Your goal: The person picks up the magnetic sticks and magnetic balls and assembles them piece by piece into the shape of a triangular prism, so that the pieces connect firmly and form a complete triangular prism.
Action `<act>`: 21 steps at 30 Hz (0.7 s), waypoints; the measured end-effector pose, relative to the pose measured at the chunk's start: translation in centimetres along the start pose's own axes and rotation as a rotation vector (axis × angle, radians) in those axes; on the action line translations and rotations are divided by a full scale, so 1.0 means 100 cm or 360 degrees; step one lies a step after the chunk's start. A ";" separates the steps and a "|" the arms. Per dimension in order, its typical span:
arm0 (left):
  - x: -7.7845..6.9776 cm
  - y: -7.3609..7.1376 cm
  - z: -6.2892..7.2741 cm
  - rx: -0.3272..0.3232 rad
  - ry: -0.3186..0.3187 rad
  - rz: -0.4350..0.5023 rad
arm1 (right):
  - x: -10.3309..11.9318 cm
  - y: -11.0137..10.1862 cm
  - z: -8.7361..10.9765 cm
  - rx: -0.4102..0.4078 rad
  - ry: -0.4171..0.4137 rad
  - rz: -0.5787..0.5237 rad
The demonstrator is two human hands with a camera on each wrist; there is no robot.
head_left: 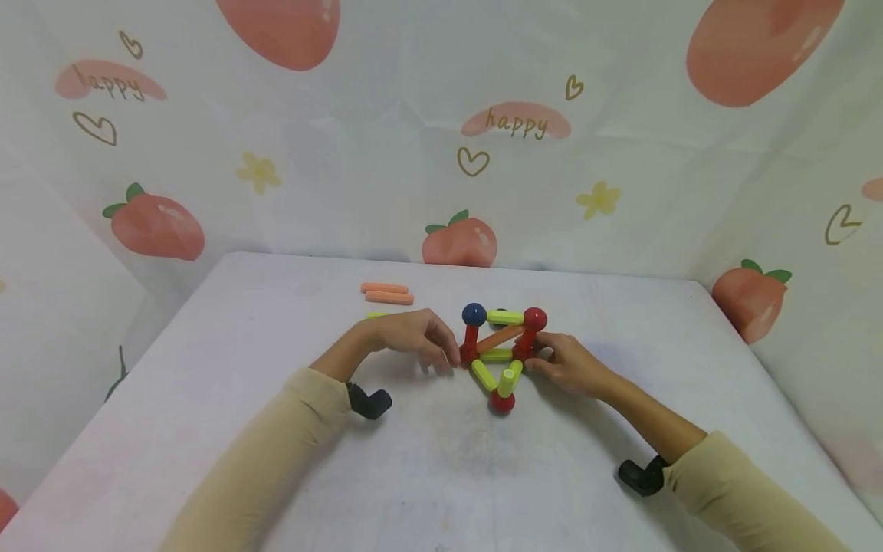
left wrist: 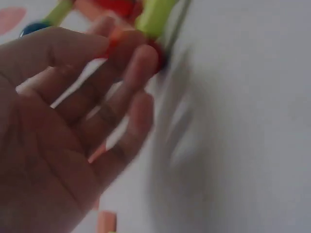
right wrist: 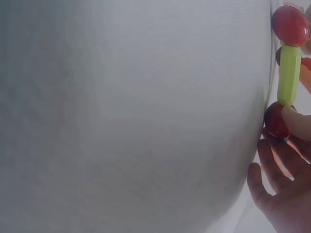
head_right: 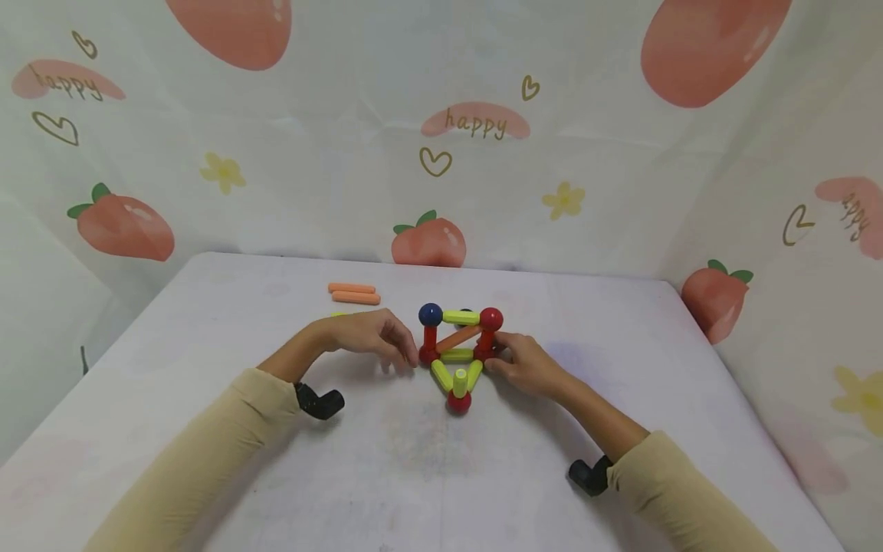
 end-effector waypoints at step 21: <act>0.002 -0.037 -0.068 -0.0524 0.0201 -0.0202 | 0.000 0.000 0.000 0.0008 0.0050 -0.0026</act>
Point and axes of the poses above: each hand's wrist, its own z-axis away from the middle knuckle, its own y-axis out of the palm, x = y × z, the point moved 8 cm from there along -z, towards the middle knuckle, and after that the axes turned 3 degrees about y, right-handed, at the moved point
